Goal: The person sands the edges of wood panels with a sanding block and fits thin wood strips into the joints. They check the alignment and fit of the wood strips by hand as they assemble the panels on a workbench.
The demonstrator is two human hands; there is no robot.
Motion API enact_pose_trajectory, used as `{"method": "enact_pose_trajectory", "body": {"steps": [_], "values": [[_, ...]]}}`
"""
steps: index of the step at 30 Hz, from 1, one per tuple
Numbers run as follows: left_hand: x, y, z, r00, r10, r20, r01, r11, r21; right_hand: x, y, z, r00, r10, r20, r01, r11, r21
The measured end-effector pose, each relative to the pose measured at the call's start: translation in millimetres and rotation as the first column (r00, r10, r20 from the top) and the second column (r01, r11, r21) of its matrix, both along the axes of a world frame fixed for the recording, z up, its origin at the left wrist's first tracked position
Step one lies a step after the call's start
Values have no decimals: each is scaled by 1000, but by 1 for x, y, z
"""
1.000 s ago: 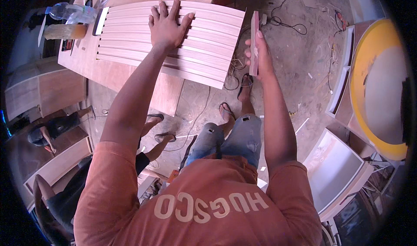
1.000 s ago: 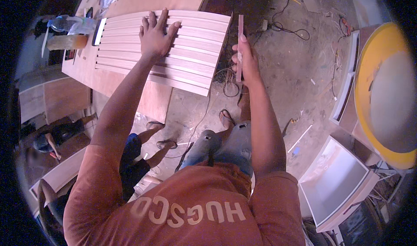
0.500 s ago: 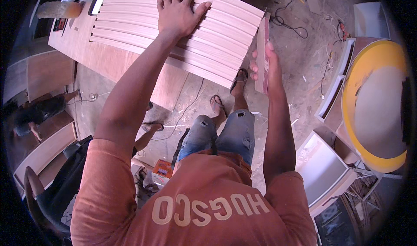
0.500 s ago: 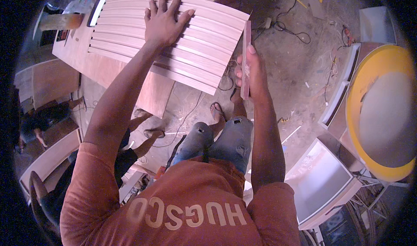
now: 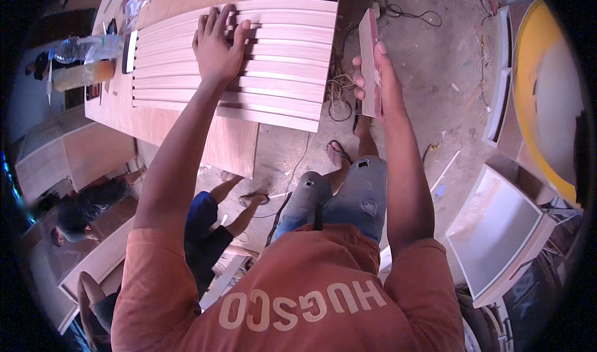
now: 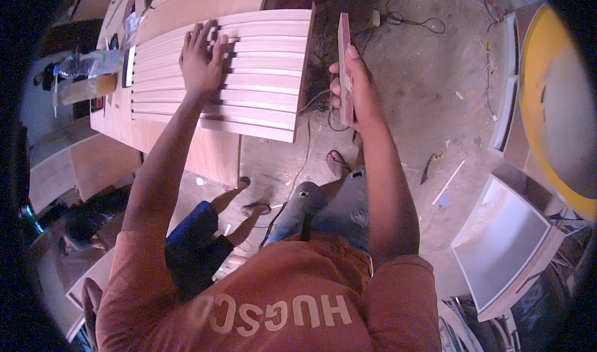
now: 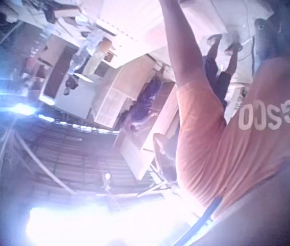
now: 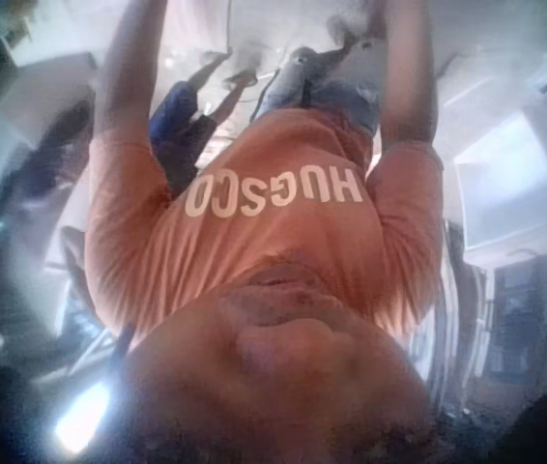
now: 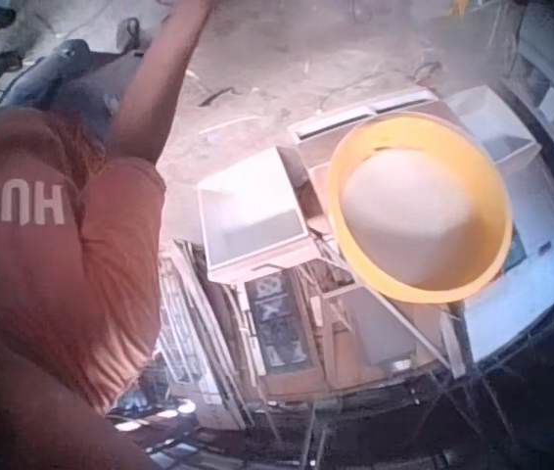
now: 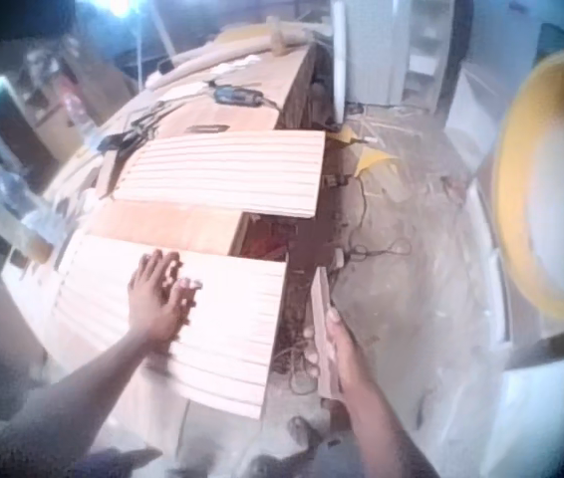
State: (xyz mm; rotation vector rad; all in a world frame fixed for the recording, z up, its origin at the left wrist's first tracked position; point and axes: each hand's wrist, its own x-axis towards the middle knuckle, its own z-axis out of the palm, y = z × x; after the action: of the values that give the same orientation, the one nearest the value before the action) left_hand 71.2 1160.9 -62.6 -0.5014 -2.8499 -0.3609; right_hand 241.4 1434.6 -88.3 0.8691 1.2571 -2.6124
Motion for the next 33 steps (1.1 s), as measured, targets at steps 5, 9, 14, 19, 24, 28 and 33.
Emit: {"method": "enact_pose_trajectory", "body": {"steps": [5, 9, 14, 19, 24, 28, 33], "values": [[53, 49, 15, 872, -487, -50, 486, 873, -40, 6, -23, -29, 991, -131, 34, 134, 987, -92], [77, 99, 16, 881, -473, 25, 473, 875, -105, 18, -30, -29, 983, -167, 75, 176, 976, -126], [83, 115, 20, 898, -439, 41, 440, 897, -31, 20, -24, -23, 991, -108, 82, 112, 993, -48], [87, 117, 20, 912, -408, 49, 409, 913, -10, 18, -22, -22, 995, -70, 64, 74, 995, -61], [74, 107, 19, 896, -437, 79, 438, 899, 3, 13, -26, -28, 998, -53, 16, 55, 984, -169], [56, 101, 13, 929, -371, 5, 369, 925, 96, 4, -25, -36, 990, -111, -92, 93, 980, -179], [29, 116, 5, 906, -418, -61, 421, 906, 45, -5, -26, -37, 958, -79, -276, 4, 966, -260]]}}
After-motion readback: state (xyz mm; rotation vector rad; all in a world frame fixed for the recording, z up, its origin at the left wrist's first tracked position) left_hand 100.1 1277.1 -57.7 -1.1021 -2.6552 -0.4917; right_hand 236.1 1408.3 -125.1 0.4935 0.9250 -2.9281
